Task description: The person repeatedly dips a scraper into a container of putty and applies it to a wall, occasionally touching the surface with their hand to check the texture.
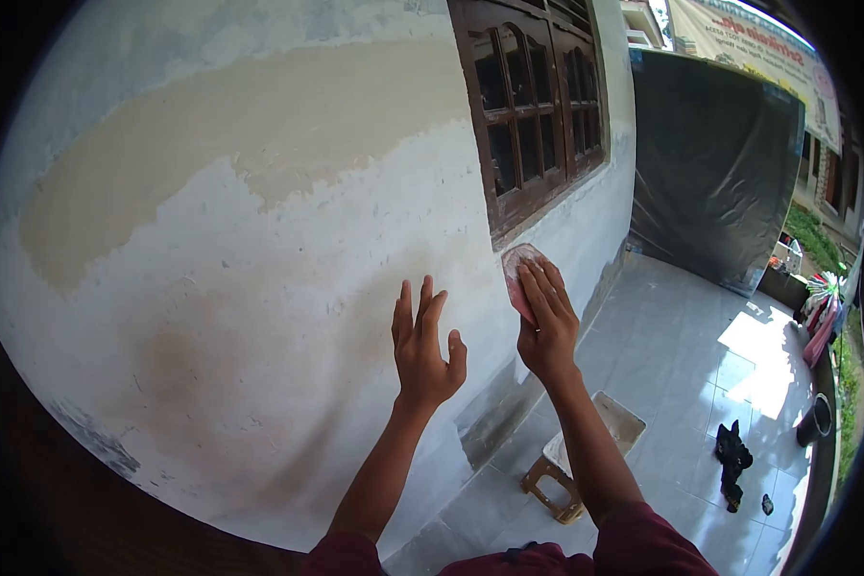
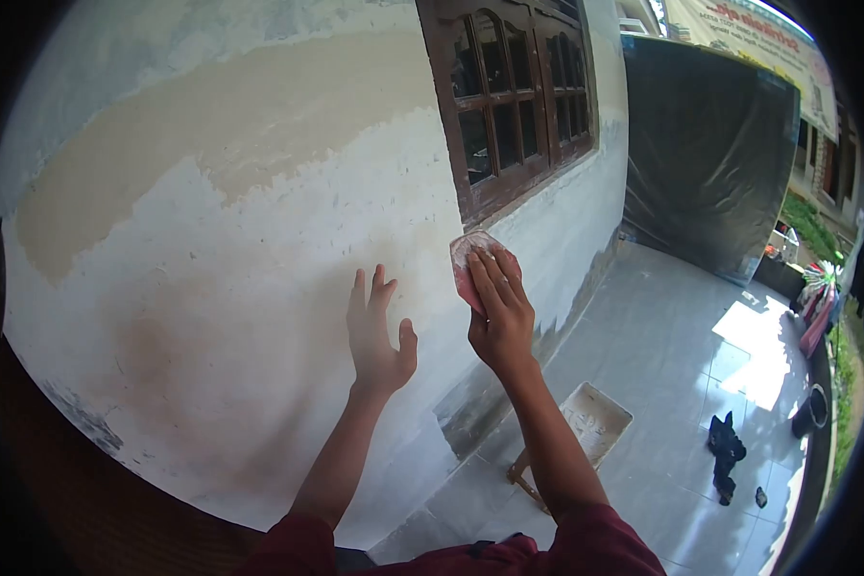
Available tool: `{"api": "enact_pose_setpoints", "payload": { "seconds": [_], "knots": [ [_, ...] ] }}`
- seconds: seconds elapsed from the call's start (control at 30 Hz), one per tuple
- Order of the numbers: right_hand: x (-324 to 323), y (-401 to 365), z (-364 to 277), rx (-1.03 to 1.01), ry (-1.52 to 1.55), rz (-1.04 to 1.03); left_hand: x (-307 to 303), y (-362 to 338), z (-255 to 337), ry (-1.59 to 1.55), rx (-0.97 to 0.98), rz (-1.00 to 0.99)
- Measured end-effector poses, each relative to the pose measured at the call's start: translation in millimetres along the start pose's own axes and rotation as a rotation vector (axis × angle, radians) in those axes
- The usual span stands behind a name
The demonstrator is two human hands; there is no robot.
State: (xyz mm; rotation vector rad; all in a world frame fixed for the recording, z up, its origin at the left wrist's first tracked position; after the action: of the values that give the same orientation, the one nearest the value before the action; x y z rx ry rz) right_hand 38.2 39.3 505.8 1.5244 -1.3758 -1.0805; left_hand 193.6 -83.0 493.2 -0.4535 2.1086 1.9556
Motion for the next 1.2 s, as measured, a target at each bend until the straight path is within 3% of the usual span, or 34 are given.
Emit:
{"api": "enact_pose_setpoints", "payload": {
  "seconds": [0.33,0.73,1.0,1.2],
  "knots": [
    [-109.7,-36.0,85.3,0.145,-0.295,-0.023,138.3,7.1,80.9,-0.308,-0.003,-0.135],
    [-200.5,-79.3,137.6,0.373,-0.568,0.036,251.1,24.2,165.9,-0.71,0.073,-0.233],
    [-213.3,-149.3,171.3,0.549,-0.805,0.049,316.5,-29.7,175.5,-0.913,0.092,-0.408],
    [-206.2,-222.5,185.5,0.793,-0.977,-0.028,344.1,-98.5,160.5,-0.924,0.076,-0.657]
  ]
}}
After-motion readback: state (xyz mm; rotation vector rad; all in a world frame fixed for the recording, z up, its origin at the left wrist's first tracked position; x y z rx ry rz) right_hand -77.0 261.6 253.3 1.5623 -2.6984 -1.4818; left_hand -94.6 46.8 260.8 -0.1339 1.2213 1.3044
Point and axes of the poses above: each hand's wrist, its own y-axis towards the middle knuckle, its own x-axis out of the palm, z = x × y, the point moved 1 cm from there along y, towards the middle knuckle, and after that the axes turned 11 degrees about x, right-handed, at the moved point
